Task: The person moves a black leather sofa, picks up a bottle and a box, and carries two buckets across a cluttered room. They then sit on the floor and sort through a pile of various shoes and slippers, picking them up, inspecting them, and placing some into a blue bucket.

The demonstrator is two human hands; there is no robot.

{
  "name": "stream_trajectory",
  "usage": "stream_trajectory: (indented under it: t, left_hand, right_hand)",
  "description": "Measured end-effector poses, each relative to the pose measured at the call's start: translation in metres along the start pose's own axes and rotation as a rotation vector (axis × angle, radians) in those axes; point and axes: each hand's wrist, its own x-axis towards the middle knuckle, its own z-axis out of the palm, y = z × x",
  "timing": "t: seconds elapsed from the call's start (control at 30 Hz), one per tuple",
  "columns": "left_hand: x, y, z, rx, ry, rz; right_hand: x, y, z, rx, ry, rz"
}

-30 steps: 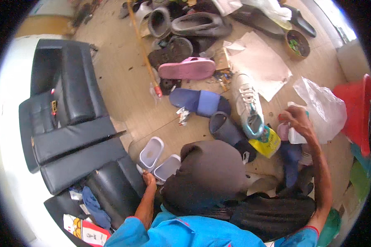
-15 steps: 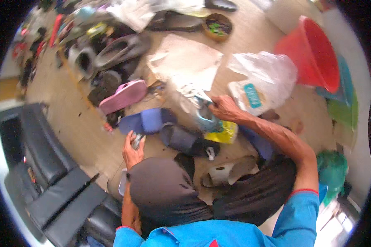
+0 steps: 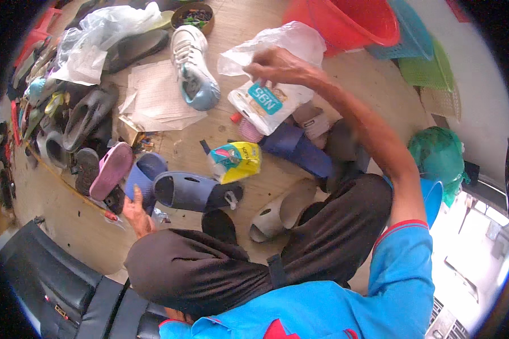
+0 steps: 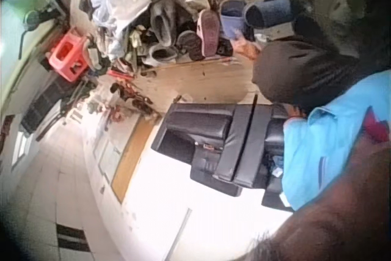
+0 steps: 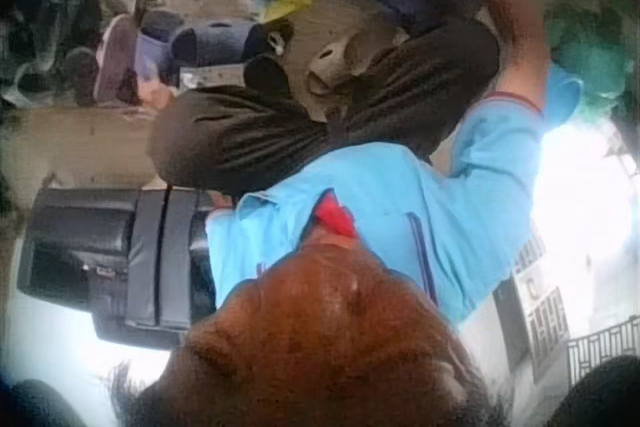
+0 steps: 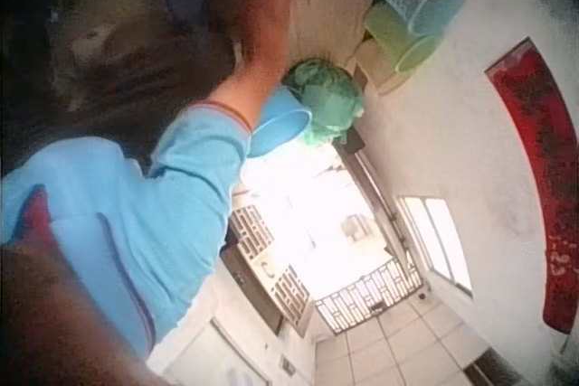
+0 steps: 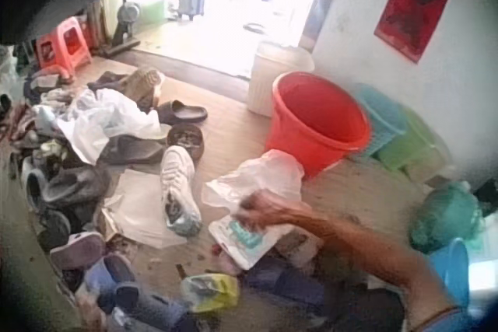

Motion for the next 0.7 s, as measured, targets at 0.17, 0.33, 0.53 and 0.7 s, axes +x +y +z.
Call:
stream_trajectory:
  t: [0.17, 0.33, 0.53, 0.7]
  left_hand:
    - [-0.005, 0.02, 0.014, -0.216, -0.146, 0.034]
    - [-0.001, 0.042, 0.081, -0.379, -0.256, 0.04]
    - [0.008, 0.061, 0.097, -0.547, -0.336, 0.017]
    - [0.018, 0.077, 0.101, -0.706, -0.401, -0.004]
  right_hand:
    - [-0.099, 0.049, 0.029, -0.029, -0.488, 0.175]
    - [-0.159, 0.115, 0.114, -0.036, 0.181, 0.173]
    - [-0.169, 0.115, 0.158, 0.171, 0.442, 0.224]
    - [-0.167, 0.117, 0.162, 0.397, 0.502, 0.039]
